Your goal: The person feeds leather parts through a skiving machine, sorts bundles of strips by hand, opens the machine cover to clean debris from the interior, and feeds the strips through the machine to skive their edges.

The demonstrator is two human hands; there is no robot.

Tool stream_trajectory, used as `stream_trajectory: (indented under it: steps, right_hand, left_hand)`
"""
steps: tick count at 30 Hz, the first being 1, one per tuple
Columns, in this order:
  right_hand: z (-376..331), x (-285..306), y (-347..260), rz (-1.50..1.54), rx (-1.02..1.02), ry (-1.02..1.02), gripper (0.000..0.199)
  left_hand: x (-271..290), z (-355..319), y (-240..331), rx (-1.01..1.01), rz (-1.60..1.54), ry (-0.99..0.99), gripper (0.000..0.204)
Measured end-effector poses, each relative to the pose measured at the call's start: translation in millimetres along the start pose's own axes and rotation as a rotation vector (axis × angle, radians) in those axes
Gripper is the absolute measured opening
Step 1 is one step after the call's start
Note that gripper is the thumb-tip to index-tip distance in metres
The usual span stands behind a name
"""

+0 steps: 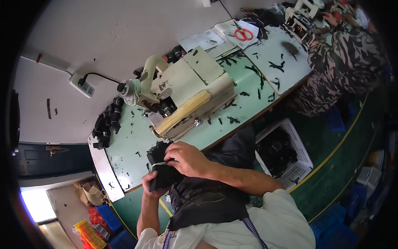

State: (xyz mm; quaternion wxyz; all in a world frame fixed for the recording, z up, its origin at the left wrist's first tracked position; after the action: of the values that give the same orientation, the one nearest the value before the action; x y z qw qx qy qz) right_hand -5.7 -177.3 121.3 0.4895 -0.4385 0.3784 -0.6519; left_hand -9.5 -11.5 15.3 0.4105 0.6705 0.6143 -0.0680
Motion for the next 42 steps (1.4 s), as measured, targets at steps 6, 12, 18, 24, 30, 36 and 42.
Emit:
stream_trajectory:
  steps: [6,12,18,24,30,36,42]
  right_hand:
    - [-3,3,-23,-0.466,0.073,-0.043,0.008]
    - [-17,-1,-20,-0.602,0.119,0.044,0.012]
    - [-25,-16,34,0.077,-0.155,0.197,0.012]
    - [-32,-32,42,0.191,-0.201,0.126,0.013]
    - [-24,-40,28,0.081,-0.188,0.022,0.006]
    - [-8,-55,21,-0.143,-0.099,0.030,0.008]
    - [11,-75,11,-0.082,-0.248,-0.232,0.011]
  left_hand:
    - [-52,1,26,0.038,0.310,-0.051,0.054]
    - [-52,15,22,0.085,0.465,-0.022,0.043]
    - [-33,24,12,0.170,0.318,-0.162,0.062]
    - [-14,23,15,0.249,0.631,-0.111,0.041]
    - [-7,26,-2,0.256,0.456,-0.168,0.046]
    - [2,7,11,0.212,0.284,-0.151,0.044]
    - [25,8,7,0.187,0.218,-0.227,0.047]
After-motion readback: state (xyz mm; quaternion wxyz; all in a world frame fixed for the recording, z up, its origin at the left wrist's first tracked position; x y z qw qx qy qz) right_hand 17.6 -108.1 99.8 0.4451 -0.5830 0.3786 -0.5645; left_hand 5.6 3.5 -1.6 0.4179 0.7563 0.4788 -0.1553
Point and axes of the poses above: each hand's wrist, its own z-axis towards the middle knuckle, its own x-axis out of the back of the hand, y = z × x, the point moved 10 cm from there along z, towards the middle knuckle, and after that the axes turned 7 degrees about z, right-handed, at the moved point
